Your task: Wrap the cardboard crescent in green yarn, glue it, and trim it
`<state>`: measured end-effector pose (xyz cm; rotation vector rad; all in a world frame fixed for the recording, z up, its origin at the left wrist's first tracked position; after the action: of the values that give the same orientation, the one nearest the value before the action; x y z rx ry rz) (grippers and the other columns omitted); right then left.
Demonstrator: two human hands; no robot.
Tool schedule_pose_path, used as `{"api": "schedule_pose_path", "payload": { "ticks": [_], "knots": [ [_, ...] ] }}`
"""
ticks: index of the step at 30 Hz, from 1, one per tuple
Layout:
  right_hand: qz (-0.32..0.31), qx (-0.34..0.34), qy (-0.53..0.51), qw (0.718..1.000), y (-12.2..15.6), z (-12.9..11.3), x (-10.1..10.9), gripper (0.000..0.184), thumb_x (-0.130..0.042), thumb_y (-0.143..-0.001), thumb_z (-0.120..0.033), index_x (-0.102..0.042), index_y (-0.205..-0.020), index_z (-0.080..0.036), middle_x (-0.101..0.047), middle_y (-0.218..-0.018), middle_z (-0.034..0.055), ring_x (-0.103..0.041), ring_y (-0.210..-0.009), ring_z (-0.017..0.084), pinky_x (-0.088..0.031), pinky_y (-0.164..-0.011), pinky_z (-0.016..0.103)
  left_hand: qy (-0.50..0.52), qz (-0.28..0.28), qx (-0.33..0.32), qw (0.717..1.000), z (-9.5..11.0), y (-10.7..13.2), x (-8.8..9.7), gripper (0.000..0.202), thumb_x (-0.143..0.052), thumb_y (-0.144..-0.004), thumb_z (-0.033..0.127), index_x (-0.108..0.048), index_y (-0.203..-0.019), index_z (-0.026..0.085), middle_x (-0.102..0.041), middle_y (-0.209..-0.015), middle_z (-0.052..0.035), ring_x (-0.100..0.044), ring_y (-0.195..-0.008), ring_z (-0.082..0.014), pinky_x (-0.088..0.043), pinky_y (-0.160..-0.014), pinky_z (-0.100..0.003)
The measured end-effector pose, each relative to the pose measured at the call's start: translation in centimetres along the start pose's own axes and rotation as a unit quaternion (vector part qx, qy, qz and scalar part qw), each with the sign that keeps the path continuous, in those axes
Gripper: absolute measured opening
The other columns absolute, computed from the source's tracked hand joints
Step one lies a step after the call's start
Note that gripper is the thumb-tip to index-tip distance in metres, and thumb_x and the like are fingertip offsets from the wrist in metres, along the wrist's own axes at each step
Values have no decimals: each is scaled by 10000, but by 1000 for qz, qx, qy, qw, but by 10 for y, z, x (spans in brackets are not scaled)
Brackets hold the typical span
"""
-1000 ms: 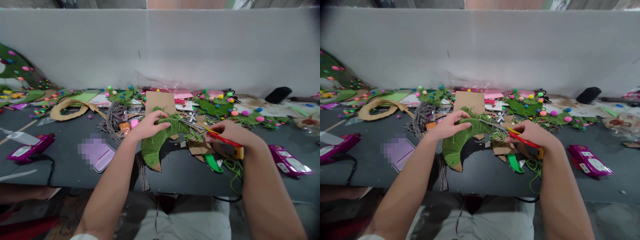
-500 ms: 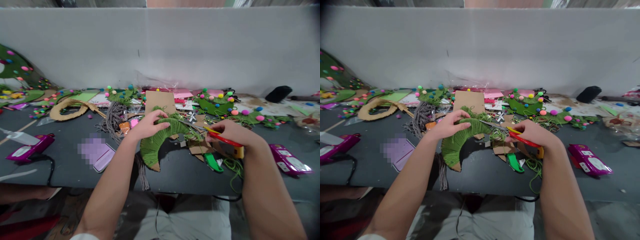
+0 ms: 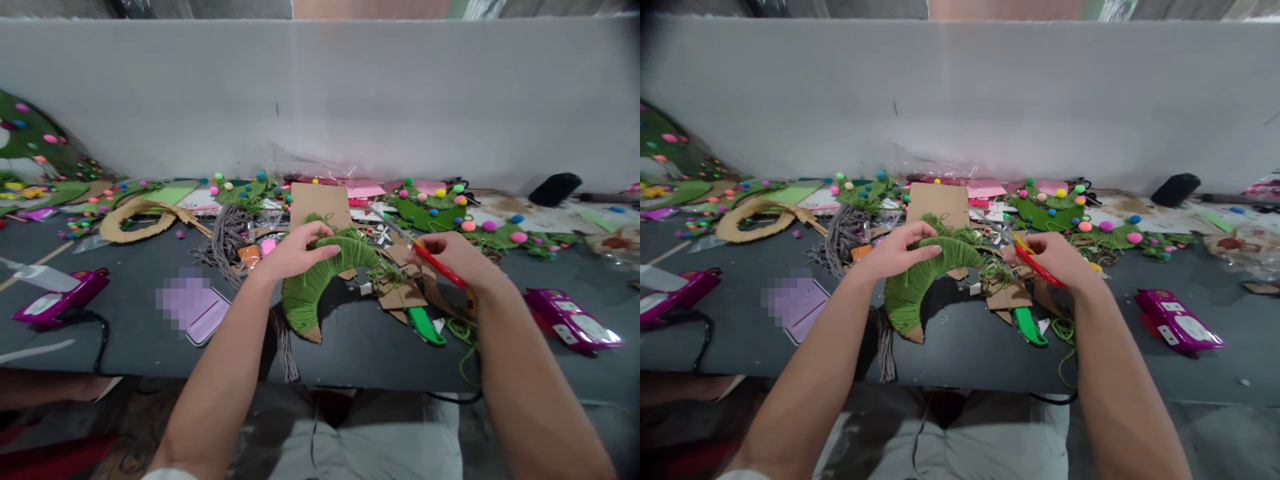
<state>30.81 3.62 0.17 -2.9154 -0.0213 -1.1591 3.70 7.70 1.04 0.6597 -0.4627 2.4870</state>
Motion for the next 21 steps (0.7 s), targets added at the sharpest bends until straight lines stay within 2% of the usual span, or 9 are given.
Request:
{"api": "schedule_pose_path", "payload": {
  "ticks": [1, 4, 7, 10, 12, 14, 17, 19, 21],
  "knots": [
    [9, -3, -49, 999, -2, -1, -5, 498, -756, -651, -645, -581, -635, -179, -499, -563, -13, -436, -521, 119, -330, -504, 261, -1, 4, -4, 1000, 2, 0, 0, 390, -636, -842, 519, -589, -1031, 182, -629, -1007, -67, -593, -932, -199, -451, -830, -331],
    [-33, -15, -191, 981, -4, -8, -33, 477, -699, -719, -659, -588, -715, -195, -515, -592, -11, -418, -499, 114, -304, -474, 256, 8, 31, -11, 999, 7, 0, 2, 393, -647, -838, 521, -610, -1034, 183, -622, -896, -39, -585, -841, -175, -447, -784, -308],
    [-45, 15, -239, 970, -3, -26, -52, 415, -788, -679, -558, -589, -748, -200, -550, -629, -13, -461, -533, 119, -342, -491, 251, 18, 78, -13, 997, 10, 0, 5, 399, -676, -814, 530, -634, -1025, 194, -574, -746, 4, -537, -687, -140, -420, -664, -275],
    [-35, 13, -284, 958, -3, -36, -64, 377, -800, -688, -500, -582, -730, -196, -582, -632, -2, -499, -540, 130, -396, -508, 266, 46, 89, 3, 995, 8, -2, 3, 414, -695, -793, 549, -669, -1018, 202, -546, -667, 17, -499, -606, -128, -386, -583, -263],
    [3, 2, -346, 938, -5, -36, -63, 348, -795, -693, -472, -590, -743, -195, -637, -690, 22, -560, -579, 150, -439, -530, 279, 86, 90, 21, 992, 5, -3, 3, 454, -703, -788, 549, -678, -1083, 205, -599, -715, -2, -546, -646, -141, -417, -600, -267],
    [60, -11, -405, 912, -7, -31, -56, 332, -807, -668, -433, -591, -759, -198, -668, -734, 34, -618, -636, 173, -486, -570, 294, 144, 96, 40, 984, 0, -2, 5, 509, -731, -773, 528, -663, -1159, 204, -671, -851, -38, -616, -758, -166, -476, -673, -280],
    [120, -18, -449, 886, -9, -20, -45, 331, -803, -642, -406, -578, -788, -213, -682, -758, 32, -666, -706, 202, -537, -633, 325, 264, 57, 82, 959, -8, 0, -1, 547, -793, -731, 463, -645, -1184, 195, -706, -1073, -97, -677, -875, -205, -542, -774, -331],
    [129, -6, -444, 887, -11, -17, -40, 340, -791, -653, -428, -574, -813, -221, -695, -802, 41, -681, -751, 223, -555, -666, 351, 328, 25, 113, 938, -13, 1, -9, 519, -822, -705, 409, -653, -1142, 186, -714, -1093, -115, -701, -830, -219, -572, -761, -368],
    [138, 6, -410, 902, -12, -15, -36, 355, -772, -680, -477, -565, -823, -227, -694, -833, 52, -685, -783, 245, -559, -686, 379, 356, 31, 125, 926, -16, 0, -11, 463, -835, -685, 360, -669, -1077, 178, -732, -1020, -103, -708, -759, -216, -589, -722, -380]
  ]
}}
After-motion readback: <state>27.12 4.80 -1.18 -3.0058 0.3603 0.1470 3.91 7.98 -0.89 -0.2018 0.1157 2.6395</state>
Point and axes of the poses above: each hand's wrist, its own y-axis away from the middle knuckle, its own x-axis out of the back of the hand, z = x × y, the point moved 8 cm from there along -y, towards the middle knuckle
